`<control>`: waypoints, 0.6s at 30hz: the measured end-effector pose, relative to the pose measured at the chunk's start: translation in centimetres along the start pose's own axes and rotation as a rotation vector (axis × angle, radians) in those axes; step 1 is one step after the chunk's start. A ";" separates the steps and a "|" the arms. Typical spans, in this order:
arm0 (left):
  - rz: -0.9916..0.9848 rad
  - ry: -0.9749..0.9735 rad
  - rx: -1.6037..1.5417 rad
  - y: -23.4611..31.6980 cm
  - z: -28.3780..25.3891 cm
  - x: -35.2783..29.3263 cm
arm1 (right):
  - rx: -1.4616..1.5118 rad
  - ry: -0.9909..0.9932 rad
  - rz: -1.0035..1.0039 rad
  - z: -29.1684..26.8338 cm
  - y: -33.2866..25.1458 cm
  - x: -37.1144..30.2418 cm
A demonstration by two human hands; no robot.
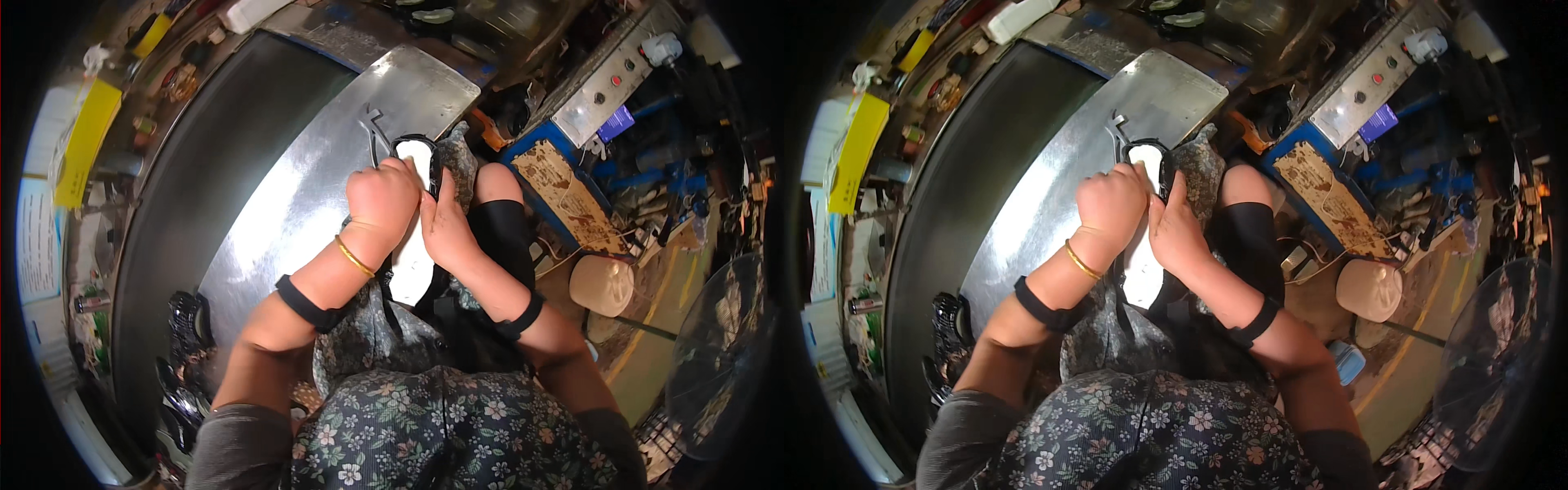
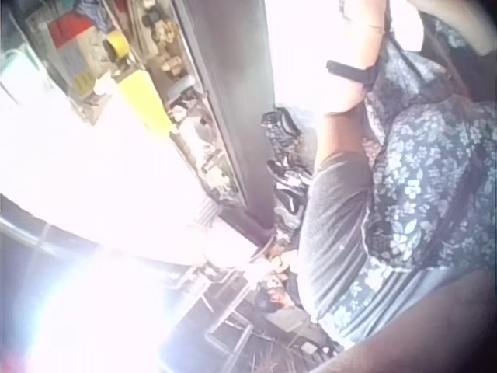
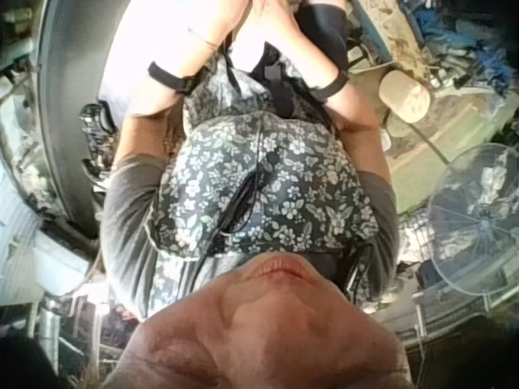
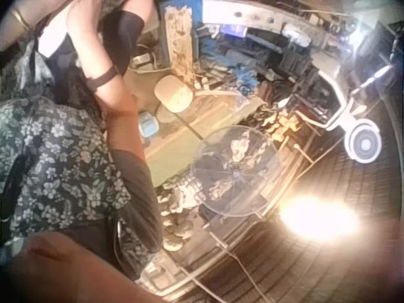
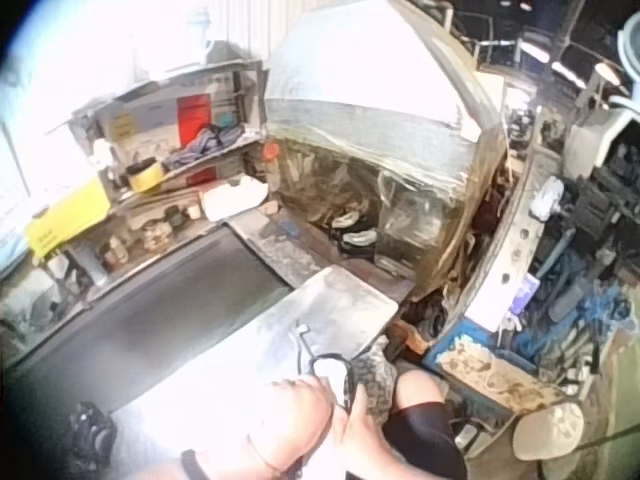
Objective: Manually lasting shoes by pulling the upper over a white plastic last and securing it.
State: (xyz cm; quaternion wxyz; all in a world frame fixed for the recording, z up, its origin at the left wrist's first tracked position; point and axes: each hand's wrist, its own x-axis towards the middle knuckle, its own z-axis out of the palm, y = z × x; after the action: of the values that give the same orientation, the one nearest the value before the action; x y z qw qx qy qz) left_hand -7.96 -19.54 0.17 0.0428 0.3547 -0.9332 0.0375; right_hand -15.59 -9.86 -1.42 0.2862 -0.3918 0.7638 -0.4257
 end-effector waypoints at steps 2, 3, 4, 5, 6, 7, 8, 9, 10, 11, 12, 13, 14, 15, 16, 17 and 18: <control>-0.135 0.007 -0.384 0.1 0.2 -1.6 | -0.002 -0.026 0.051 -0.2 0.3 -0.7; -0.146 0.099 -0.535 0.0 1.0 -2.5 | 0.004 0.068 -0.053 0.6 1.3 -1.3; -0.154 0.155 -0.586 0.3 1.7 -2.9 | 0.011 0.166 -0.157 1.1 2.1 -1.6; -0.197 0.132 -0.656 0.5 1.8 -2.9 | 0.070 0.113 -0.010 0.4 0.9 -2.0; -0.239 0.108 -0.727 0.5 2.0 -2.9 | 0.068 0.119 -0.013 0.4 1.5 -2.0; -0.233 0.112 -0.729 0.3 3.7 -3.3 | 0.067 0.076 -0.022 0.3 2.7 -1.9; -0.358 -0.074 -1.265 -0.2 6.4 -3.3 | 0.066 0.029 -0.045 -0.2 3.3 -1.3; -0.468 -0.289 -1.797 -0.5 6.7 -2.8 | 0.031 -0.117 0.083 -1.6 2.9 -1.2; -0.460 -0.278 -1.800 -1.1 7.1 -2.0 | -0.003 -0.097 0.053 -2.8 2.5 -0.7; -0.550 -0.363 -1.844 -1.0 5.2 -0.3 | 0.157 -0.129 0.336 -4.6 3.6 1.3; -0.653 -0.452 -1.880 -1.1 2.6 1.1 | 0.324 -0.168 0.623 -5.7 4.4 3.9; -0.769 -0.485 -1.662 -0.6 -2.2 2.5 | 0.468 -0.069 0.598 -6.0 3.4 5.4; -0.779 -0.481 -1.666 -0.5 -1.8 3.4 | 0.606 0.019 0.561 -5.8 1.9 6.7; -0.571 -0.468 -1.278 0.1 -0.7 5.2 | 0.481 -0.009 0.384 -4.8 3.8 8.7; -0.371 -0.439 -0.891 0.6 0.3 6.5 | 0.353 -0.042 0.216 -4.0 6.0 10.6; -0.331 -0.364 -0.787 0.5 1.1 6.4 | -0.138 0.081 -0.187 -3.9 5.6 10.9; -0.347 -0.380 -0.785 0.3 1.3 5.6 | -0.132 0.063 -0.176 -3.5 4.0 10.1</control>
State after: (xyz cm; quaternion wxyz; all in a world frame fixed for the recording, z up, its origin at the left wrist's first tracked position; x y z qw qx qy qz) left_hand -12.38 -23.17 -0.52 0.0079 0.4629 -0.7953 -0.3914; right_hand -25.03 -15.55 -4.35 0.1971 -0.4618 0.7614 -0.4101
